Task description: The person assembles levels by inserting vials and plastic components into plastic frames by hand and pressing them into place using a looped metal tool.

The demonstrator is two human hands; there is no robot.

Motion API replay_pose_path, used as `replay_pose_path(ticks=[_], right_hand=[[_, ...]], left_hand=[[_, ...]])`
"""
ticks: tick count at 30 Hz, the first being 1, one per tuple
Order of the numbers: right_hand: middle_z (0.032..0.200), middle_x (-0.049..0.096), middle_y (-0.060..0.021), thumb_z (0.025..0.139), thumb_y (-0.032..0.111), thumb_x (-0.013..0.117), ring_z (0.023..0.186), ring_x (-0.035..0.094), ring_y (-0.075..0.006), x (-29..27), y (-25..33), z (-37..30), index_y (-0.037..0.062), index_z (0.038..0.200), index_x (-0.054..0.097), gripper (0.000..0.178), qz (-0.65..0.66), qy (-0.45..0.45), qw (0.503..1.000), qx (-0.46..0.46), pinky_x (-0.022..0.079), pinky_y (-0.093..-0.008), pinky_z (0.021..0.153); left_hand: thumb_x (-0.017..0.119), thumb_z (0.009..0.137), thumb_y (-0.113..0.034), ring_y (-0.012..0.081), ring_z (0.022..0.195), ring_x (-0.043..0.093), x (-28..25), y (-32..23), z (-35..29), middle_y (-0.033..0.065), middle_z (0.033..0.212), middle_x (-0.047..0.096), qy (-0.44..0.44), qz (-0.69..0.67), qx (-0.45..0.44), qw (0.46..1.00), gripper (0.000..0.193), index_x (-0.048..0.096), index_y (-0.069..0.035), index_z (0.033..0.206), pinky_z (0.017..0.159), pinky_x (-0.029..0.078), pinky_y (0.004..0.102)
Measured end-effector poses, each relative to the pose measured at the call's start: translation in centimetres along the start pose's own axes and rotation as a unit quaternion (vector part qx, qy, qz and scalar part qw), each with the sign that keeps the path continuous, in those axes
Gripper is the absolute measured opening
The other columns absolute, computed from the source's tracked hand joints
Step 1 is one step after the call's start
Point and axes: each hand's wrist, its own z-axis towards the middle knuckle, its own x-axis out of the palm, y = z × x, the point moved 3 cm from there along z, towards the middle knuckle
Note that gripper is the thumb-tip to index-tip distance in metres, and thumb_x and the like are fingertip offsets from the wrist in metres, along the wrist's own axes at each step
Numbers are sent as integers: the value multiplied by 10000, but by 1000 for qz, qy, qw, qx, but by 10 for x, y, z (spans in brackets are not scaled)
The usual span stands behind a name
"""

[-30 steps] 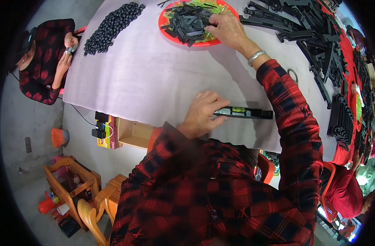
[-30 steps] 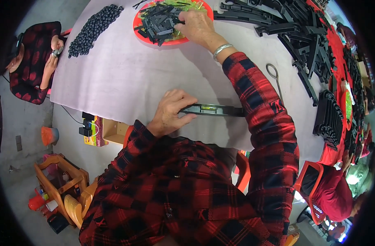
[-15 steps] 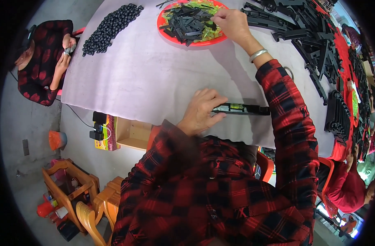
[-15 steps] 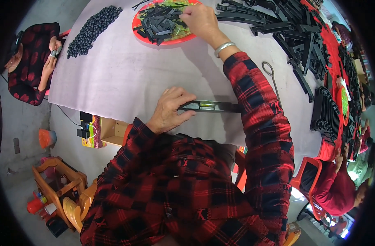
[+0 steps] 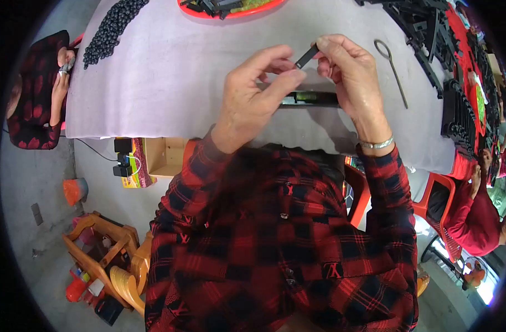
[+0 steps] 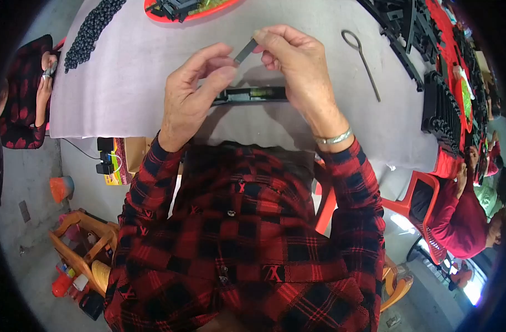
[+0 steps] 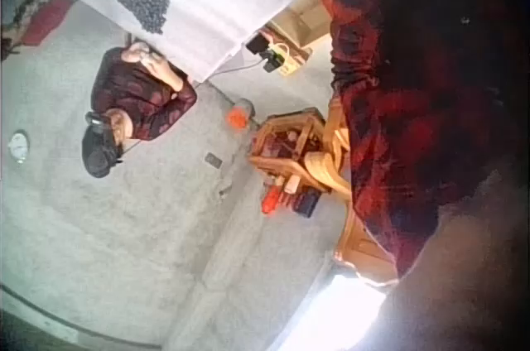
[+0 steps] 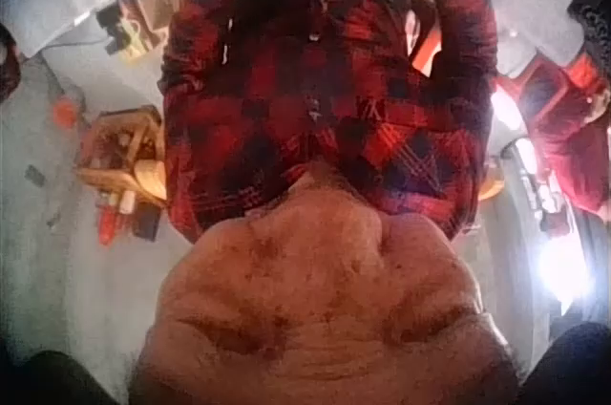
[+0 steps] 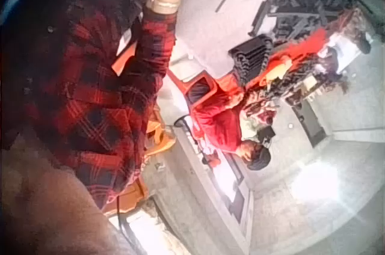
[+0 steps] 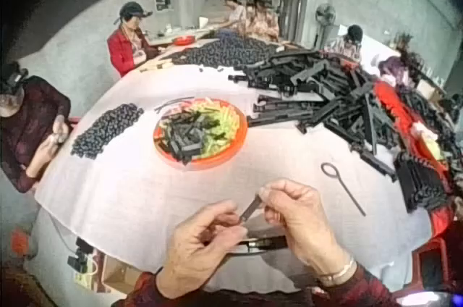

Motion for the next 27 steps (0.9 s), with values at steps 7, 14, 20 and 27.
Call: replay_pose_path(ticks=[7, 14, 20, 27], right_hand=[[798, 684, 5, 928, 143, 734, 679, 570, -43, -9, -22, -30, 33, 974, 748, 119, 61, -19, 998, 15, 460, -196, 610], [734, 646, 41, 919, 152, 750, 637, 513, -24, -22, -8, -41, 38, 925, 755, 114, -168, 12, 984, -54, 409, -197, 563], [710, 637, 31, 904, 154, 753, 585, 499, -24, -40, -20, -56, 16, 915, 748, 139, -179, -68, 981, 39, 389, -196, 521], [646, 607, 34, 898, 146, 745, 508, 485, -25, -23, -34, -64, 6, 897, 753, 140, -172, -140, 973, 70, 371, -202, 447]], left_hand=[[739, 910, -73, 61, 760, 588, 13, 5, -12, 12, 892, 699, 78, 10, -57, 995, 168, 726, 0, 1060, 650, 464, 222], [725, 901, -26, 83, 785, 603, 10, -2, -6, 14, 865, 663, 145, 107, 12, 984, 193, 724, 8, 1091, 713, 496, 234], [784, 804, -47, 211, 859, 657, 6, 6, -2, 72, 975, 672, 178, 199, 168, 949, 387, 689, -18, 1178, 740, 510, 310], [848, 685, -126, 313, 802, 616, 10, 35, -10, 95, 909, 639, 150, 337, 181, 912, 445, 705, -34, 1096, 714, 474, 404]])
